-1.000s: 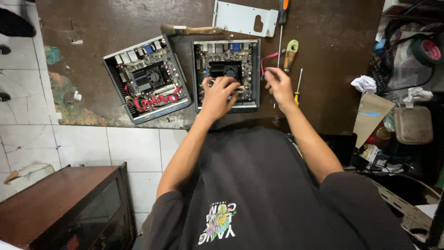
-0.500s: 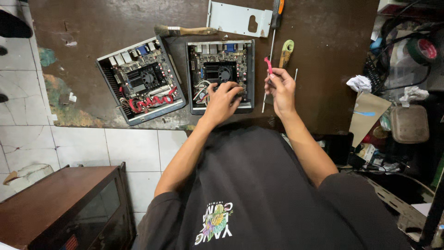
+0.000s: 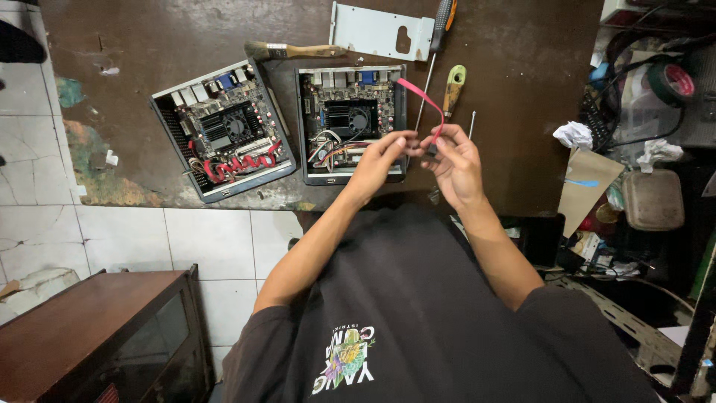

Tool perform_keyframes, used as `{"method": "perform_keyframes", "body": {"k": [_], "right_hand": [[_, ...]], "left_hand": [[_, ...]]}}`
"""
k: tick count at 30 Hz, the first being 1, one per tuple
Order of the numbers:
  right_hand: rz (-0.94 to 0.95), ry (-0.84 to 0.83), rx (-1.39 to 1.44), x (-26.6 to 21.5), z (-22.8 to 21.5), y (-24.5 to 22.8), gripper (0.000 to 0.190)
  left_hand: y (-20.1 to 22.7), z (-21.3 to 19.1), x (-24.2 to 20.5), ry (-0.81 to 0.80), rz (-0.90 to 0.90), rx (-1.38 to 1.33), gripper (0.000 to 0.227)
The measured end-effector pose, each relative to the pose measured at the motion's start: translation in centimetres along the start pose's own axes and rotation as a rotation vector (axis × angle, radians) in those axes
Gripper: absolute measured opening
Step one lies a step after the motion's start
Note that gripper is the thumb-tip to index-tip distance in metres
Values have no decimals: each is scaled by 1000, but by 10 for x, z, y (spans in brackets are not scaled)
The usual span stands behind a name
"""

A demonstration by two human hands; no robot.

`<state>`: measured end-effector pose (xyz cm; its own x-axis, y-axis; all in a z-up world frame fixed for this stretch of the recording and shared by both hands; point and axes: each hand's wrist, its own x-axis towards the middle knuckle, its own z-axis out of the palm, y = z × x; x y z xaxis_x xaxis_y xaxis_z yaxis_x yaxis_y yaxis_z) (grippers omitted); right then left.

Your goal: The person organizes red ribbon cables inside an open computer case, then connects a white power connector to the motherboard. They use a brush to clean dust from the interior and a screwdriver to secure a metal backplate onto the case.

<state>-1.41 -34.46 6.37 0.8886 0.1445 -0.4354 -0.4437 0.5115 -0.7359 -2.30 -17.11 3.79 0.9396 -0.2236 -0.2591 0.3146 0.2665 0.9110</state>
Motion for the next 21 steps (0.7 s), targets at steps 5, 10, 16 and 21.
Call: {"method": "perform_keyframes", "body": {"k": [5,10,16,21], "right_hand": [[209,-182,107,-10,7,21,23],[305,-231,50,-3,-3,45,20],[329,-280,39,-4,-8,64,23],[369,-252,-36,3,-14,75,14]], "left_hand": [[53,18,-5,11,127,-277,43],[79,17,-12,67,329,-14,29],[88,25,-23,182,516,289,24],[80,25,-19,180,548,408,24]]}}
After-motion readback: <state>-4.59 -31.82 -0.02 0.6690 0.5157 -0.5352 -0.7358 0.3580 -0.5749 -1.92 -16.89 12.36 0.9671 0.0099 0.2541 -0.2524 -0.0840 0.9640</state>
